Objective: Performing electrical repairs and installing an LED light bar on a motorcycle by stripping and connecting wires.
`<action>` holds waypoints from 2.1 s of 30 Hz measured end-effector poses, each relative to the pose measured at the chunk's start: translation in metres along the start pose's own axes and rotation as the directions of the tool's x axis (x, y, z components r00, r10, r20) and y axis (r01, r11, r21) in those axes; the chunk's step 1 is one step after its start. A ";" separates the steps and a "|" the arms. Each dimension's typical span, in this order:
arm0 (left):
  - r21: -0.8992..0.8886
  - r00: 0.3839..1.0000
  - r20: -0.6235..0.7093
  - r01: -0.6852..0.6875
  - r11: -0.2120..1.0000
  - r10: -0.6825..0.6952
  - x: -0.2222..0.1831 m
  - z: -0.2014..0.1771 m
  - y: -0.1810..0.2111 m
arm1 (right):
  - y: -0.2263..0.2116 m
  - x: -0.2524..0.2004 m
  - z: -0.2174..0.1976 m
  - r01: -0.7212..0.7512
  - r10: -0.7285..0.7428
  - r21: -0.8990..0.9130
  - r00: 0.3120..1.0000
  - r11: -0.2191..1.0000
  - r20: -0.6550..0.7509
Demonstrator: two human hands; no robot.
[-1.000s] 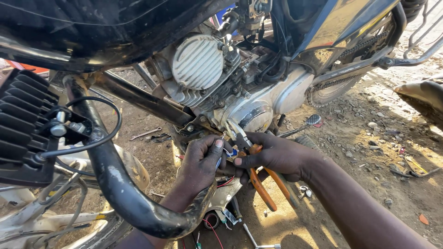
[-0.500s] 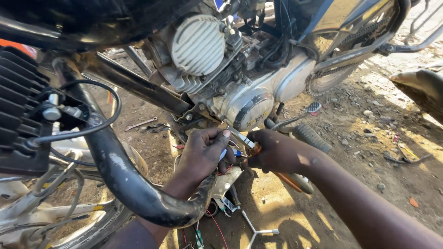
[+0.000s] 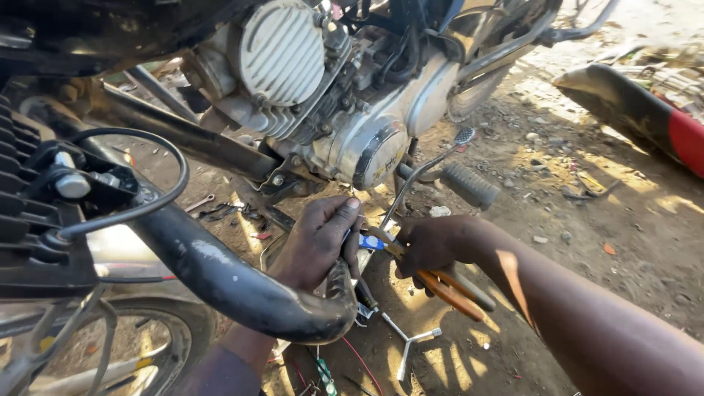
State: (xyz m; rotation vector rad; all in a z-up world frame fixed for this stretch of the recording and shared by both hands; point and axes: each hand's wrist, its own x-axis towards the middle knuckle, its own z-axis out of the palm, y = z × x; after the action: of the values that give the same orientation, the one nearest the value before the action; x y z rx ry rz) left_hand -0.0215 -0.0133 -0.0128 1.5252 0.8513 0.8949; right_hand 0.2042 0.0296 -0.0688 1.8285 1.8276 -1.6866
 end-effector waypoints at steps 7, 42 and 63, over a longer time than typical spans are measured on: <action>0.148 0.946 0.312 0.036 0.988 -0.081 0.019 -0.012 -0.006 | 0.017 -0.011 0.065 -0.012 0.042 0.426 0.997 0.905 -0.063; -0.016 0.968 -0.205 0.145 0.989 -0.145 0.035 0.026 -0.018 | 0.176 0.104 0.085 -0.255 0.176 -0.142 0.891 0.956 -0.419; -0.368 0.555 -0.829 -0.444 0.817 -0.072 0.024 0.075 -0.028 | 0.085 -0.017 -0.075 0.618 -0.607 0.015 0.768 0.786 0.204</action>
State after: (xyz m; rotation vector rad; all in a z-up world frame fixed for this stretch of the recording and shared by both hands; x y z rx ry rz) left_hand 0.0552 -0.0221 -0.0459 0.6207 0.9381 1.9285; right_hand 0.3173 0.0439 -0.0790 1.0205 2.5169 -1.8693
